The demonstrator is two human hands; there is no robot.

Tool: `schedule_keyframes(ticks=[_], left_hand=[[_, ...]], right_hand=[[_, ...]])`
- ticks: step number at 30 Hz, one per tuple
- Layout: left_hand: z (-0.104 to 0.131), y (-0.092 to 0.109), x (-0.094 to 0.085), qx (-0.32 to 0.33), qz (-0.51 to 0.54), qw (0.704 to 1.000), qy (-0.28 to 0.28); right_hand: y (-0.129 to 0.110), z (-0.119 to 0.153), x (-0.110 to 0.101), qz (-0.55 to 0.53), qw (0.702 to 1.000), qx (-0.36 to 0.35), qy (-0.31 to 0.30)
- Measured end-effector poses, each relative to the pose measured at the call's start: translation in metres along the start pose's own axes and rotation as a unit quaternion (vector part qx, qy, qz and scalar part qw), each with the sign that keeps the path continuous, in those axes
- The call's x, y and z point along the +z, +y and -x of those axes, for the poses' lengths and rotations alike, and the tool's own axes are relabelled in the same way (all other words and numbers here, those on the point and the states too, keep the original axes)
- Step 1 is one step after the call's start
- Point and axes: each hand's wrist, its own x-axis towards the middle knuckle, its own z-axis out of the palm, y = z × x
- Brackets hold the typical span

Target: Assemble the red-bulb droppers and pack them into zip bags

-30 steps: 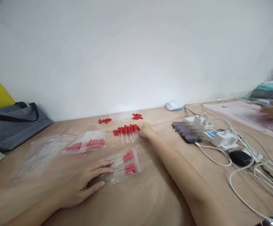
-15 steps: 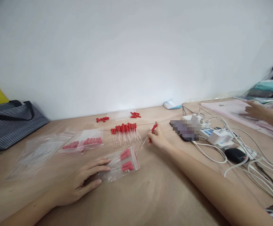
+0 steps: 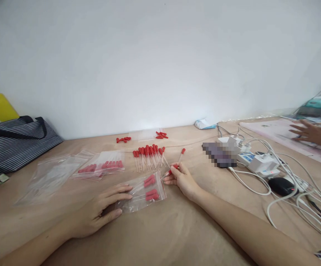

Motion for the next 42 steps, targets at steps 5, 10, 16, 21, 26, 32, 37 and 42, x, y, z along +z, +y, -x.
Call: schedule_keyframes(ticks=[5,10,16,21,26,32,37,42], left_hand=[[0.000,0.001,0.000,-0.005,-0.011,1.000,-0.009],[0.001,0.000,0.001,0.002,-0.016,1.000,-0.008],[0.001,-0.001,0.003,0.008,-0.007,1.000,-0.004],[0.000,0.002,0.002,0.010,-0.005,1.000,0.002],[0.001,0.002,0.001,0.003,-0.006,1.000,-0.003],[0.002,-0.001,0.003,-0.002,-0.017,1.000,-0.013],[0.002,0.000,0.004,-0.011,-0.013,1.000,-0.015],[0.001,0.001,0.002,-0.015,0.015,1.000,0.008]], right_hand=[[0.003,0.001,-0.005,0.176,0.981,-0.042,-0.066],[0.006,-0.001,-0.005,0.343,0.928,-0.105,-0.101],[0.006,-0.002,-0.003,0.352,0.912,-0.126,-0.168],[-0.003,-0.001,-0.002,0.367,0.873,-0.182,-0.264],[-0.005,-0.003,-0.004,0.309,0.897,-0.105,-0.300],[-0.034,-0.007,-0.023,0.430,0.865,-0.102,-0.238],[-0.068,-0.009,-0.050,0.663,0.719,-0.052,-0.202],[-0.067,-0.013,-0.061,0.662,0.721,0.041,-0.201]])
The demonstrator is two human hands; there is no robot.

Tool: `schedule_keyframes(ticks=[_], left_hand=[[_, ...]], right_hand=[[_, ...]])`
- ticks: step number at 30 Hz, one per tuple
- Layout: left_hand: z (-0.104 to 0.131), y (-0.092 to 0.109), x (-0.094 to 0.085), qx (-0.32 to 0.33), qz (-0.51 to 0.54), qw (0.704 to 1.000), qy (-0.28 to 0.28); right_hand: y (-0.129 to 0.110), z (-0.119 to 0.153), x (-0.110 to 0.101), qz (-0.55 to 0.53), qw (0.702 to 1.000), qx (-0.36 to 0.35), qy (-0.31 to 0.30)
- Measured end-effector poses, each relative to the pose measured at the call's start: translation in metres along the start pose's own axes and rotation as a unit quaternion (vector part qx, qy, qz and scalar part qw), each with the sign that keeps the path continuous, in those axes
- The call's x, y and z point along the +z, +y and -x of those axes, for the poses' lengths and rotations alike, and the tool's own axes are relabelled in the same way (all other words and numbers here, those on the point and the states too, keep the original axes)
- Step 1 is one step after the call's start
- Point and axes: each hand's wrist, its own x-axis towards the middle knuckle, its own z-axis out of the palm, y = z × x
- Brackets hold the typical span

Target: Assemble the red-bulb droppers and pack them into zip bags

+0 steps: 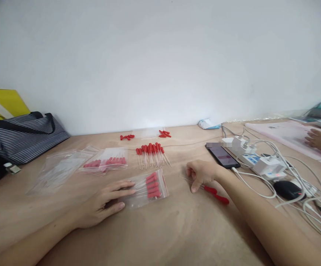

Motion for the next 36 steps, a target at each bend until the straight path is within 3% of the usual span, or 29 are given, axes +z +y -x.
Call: schedule_keyframes(ticks=[4,6,12,15,17,20,27,31,34,36], left_hand=[[-0.016,0.003,0.000,-0.027,0.037,0.992,0.117],[-0.029,0.007,-0.001,-0.052,0.041,0.989,0.129],[-0.063,0.020,-0.006,-0.162,0.080,0.983,0.032],[-0.069,0.019,-0.009,-0.207,0.103,0.973,-0.028],[-0.070,0.018,-0.011,-0.214,0.117,0.967,-0.068],[-0.069,0.016,-0.012,-0.192,0.142,0.967,-0.086],[-0.055,-0.002,-0.016,-0.221,0.291,0.931,-0.022],[-0.042,-0.009,-0.021,-0.249,0.356,0.900,0.044],[-0.035,-0.009,-0.025,-0.303,0.361,0.880,0.064],[-0.033,-0.010,-0.026,-0.323,0.334,0.884,0.059]], right_hand=[[0.000,-0.004,0.001,-0.054,0.998,-0.009,-0.026],[-0.001,-0.006,0.002,-0.067,0.997,-0.017,-0.020],[-0.007,-0.021,0.001,-0.041,0.999,-0.007,0.030],[-0.006,-0.036,-0.003,-0.102,0.994,0.026,0.041],[-0.004,-0.047,-0.006,-0.162,0.984,0.046,0.056],[-0.003,-0.064,-0.008,-0.216,0.971,0.067,0.078],[-0.009,-0.104,0.002,-0.268,0.946,0.091,0.158],[-0.014,-0.123,0.011,-0.269,0.931,0.094,0.228],[-0.016,-0.133,0.018,-0.263,0.924,0.089,0.263],[-0.017,-0.137,0.020,-0.259,0.921,0.084,0.277]])
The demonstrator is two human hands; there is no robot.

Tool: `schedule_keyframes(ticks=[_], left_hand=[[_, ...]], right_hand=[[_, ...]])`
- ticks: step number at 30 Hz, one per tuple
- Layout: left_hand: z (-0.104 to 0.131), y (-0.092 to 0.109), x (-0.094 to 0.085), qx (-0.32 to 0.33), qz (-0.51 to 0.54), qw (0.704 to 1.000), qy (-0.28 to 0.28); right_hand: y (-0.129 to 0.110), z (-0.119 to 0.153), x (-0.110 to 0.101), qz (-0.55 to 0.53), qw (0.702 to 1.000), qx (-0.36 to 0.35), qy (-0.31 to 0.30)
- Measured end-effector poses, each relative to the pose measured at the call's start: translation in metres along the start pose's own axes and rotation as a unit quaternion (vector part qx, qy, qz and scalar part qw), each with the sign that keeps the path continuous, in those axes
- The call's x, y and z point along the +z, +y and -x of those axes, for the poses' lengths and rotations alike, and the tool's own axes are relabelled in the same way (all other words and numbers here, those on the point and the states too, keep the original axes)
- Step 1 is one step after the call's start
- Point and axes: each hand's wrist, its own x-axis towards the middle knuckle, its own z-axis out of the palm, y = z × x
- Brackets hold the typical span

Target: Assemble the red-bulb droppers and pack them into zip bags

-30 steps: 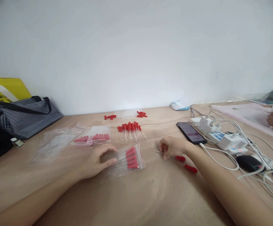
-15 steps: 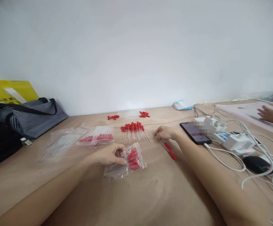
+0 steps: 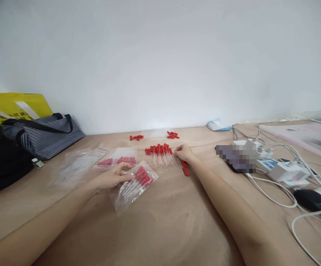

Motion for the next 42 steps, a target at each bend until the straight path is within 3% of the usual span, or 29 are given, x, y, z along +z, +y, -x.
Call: schedule_keyframes(ticks=[6,12,17,19,22,26,31,37,40,42], left_hand=[[-0.008,0.001,0.001,0.028,-0.161,0.985,0.055],[-0.005,0.014,0.005,-0.002,-0.101,0.992,-0.080],[0.004,0.018,-0.010,0.005,-0.078,0.996,-0.042],[0.005,0.022,-0.022,0.039,-0.057,0.997,-0.031],[-0.001,0.034,-0.041,0.143,-0.034,0.989,0.018],[-0.026,0.044,-0.061,0.293,-0.092,0.946,0.103],[-0.069,0.027,-0.069,0.393,-0.220,0.888,0.097],[-0.089,0.012,-0.074,0.367,-0.334,0.866,0.065],[-0.086,0.014,-0.089,0.315,-0.418,0.851,0.038],[-0.076,0.013,-0.105,0.262,-0.462,0.844,0.067]], right_hand=[[0.004,0.007,-0.001,-0.005,0.999,-0.035,0.039],[0.023,0.036,-0.013,-0.031,0.996,-0.071,0.054],[0.034,0.048,-0.018,-0.052,0.994,-0.083,0.056],[0.034,0.048,-0.018,-0.055,0.993,-0.085,0.054],[0.033,0.046,-0.017,-0.056,0.994,-0.085,0.049],[0.033,0.044,-0.016,-0.060,0.994,-0.088,0.038],[0.034,0.044,-0.015,-0.063,0.993,-0.090,0.036],[0.032,0.047,-0.016,-0.052,0.994,-0.088,0.044],[0.029,0.049,-0.018,-0.045,0.994,-0.087,0.041],[0.028,0.049,-0.019,-0.025,0.996,-0.080,0.043]])
